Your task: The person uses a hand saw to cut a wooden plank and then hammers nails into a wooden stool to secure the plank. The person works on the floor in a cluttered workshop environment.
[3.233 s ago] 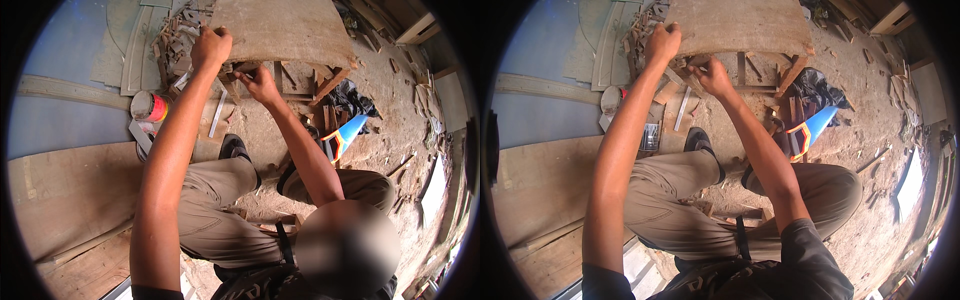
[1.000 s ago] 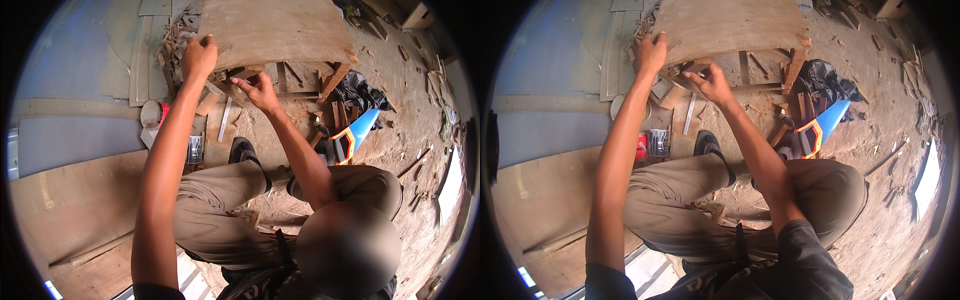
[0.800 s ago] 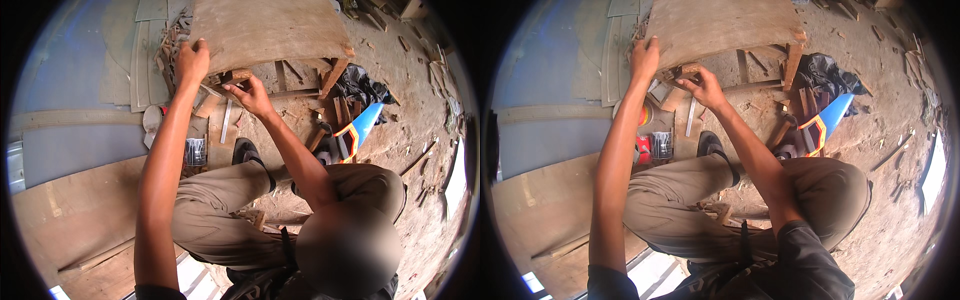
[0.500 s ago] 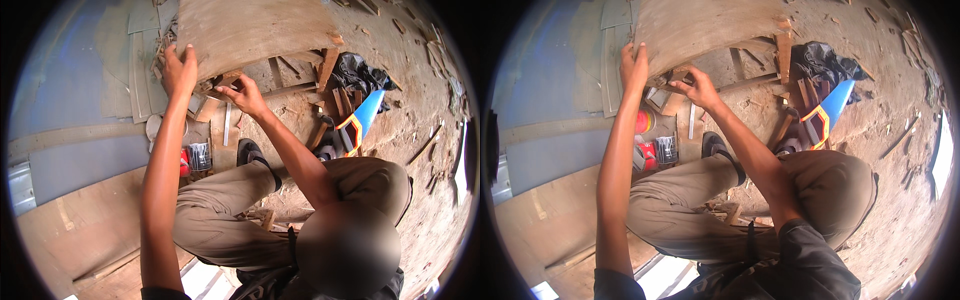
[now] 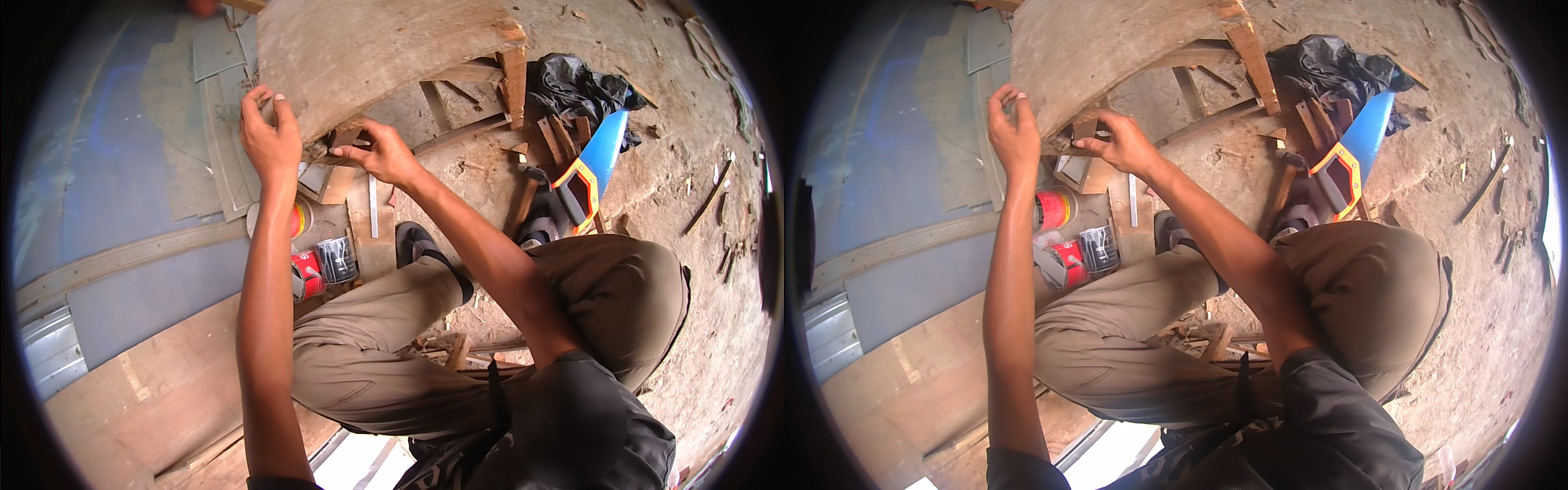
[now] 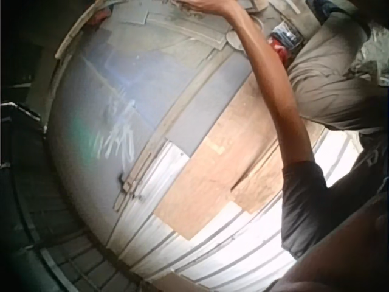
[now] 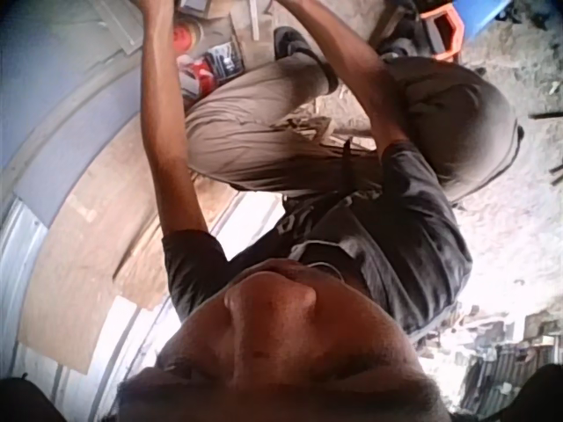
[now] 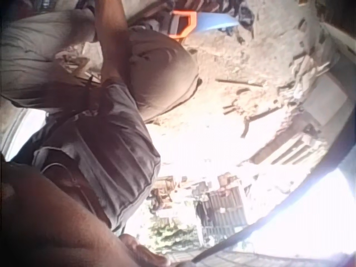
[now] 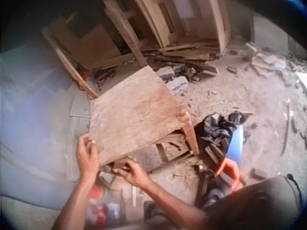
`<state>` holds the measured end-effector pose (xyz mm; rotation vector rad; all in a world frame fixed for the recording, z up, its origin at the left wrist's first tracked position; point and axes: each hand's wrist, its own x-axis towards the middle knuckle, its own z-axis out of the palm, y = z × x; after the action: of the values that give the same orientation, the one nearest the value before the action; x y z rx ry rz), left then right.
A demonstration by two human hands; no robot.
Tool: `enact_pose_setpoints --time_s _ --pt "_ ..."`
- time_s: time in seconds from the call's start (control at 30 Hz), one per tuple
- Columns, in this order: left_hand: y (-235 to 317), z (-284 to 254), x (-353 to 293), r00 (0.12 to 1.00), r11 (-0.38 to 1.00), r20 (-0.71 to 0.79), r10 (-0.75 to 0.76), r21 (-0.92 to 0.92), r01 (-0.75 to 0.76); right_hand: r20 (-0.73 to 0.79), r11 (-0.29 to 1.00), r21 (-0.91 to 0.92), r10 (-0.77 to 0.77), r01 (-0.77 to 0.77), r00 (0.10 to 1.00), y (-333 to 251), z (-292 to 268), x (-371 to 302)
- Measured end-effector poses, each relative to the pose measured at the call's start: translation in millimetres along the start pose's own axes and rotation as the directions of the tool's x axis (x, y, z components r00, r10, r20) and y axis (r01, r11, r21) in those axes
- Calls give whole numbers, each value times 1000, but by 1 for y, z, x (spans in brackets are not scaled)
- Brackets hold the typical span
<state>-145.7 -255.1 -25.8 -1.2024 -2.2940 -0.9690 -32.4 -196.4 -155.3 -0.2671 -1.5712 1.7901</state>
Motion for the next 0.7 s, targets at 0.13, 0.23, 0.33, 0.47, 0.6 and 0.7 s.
enact_pose_setpoints --time_s 0.13,0.23,0.33,0.47,0.6,0.7 --pt "-1 -6 -4 980 982 78 181 -61 -177 42 1000 -21 15 -14 999 -10 -5 3" --pt "6 -17 -7 862 881 202 465 -11 -473 67 999 -50 13 -10 998 -18 -9 5" --pt "17 -21 -10 778 817 326 537 27 -575 98 995 -102 -1 11 995 -16 -12 7" --pt "13 -20 -10 775 812 369 513 86 -578 122 983 -183 10 12 992 -11 -10 10" --pt "16 -21 -10 798 844 376 471 72 -531 76 980 -141 -128 138 989 -20 -12 10" --pt "14 -20 -2 784 857 373 495 -63 -511 64 992 -44 -113 116 992 -14 -14 12"
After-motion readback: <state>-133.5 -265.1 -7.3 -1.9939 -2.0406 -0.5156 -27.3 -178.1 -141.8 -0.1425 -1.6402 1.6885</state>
